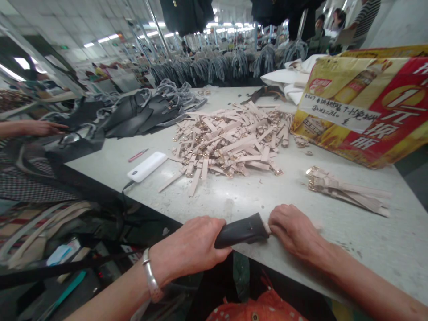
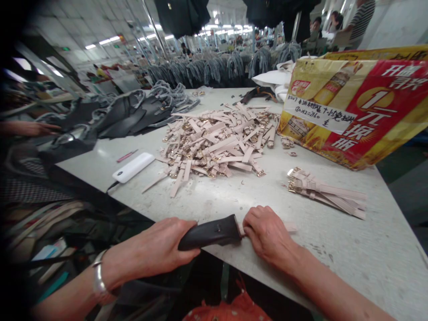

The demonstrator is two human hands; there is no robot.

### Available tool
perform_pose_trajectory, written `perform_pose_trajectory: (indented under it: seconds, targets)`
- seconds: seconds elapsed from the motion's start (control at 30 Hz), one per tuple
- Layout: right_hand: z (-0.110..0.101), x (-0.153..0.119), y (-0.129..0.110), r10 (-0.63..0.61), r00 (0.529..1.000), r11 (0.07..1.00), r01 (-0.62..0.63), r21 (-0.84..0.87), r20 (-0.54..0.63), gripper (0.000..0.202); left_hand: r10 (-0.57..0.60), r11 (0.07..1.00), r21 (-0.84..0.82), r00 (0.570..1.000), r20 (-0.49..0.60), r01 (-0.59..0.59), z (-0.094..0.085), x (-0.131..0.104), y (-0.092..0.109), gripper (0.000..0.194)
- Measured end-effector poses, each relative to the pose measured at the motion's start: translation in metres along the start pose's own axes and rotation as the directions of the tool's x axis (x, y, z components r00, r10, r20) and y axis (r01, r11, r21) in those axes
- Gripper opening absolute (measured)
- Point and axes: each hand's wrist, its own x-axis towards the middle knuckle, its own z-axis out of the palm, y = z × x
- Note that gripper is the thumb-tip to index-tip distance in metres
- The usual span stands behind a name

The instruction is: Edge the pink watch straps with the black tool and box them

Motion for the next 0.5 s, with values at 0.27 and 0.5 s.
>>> perform_pose_trajectory:
  seconds: [0.27, 0.5]
  targets:
    - [0.009, 0.005, -0.002, 0.183, 0.982, 0.982, -0.184, -0.034, -0.034, 0.018, -0.008, 1.000, -0.014, 1.000, 0.007, 0.008, 0.000, 0.001, -0.004, 0.024]
    - [-0.002, -0.014, 0.007, 0.225, 0.974, 0.952, -0.214, 0.216, -0.027, 0.014, -0.030, 0.999, -0.017, 0.999, 0.015, 0.031, -0.002, 0.002, -0.006, 0.025]
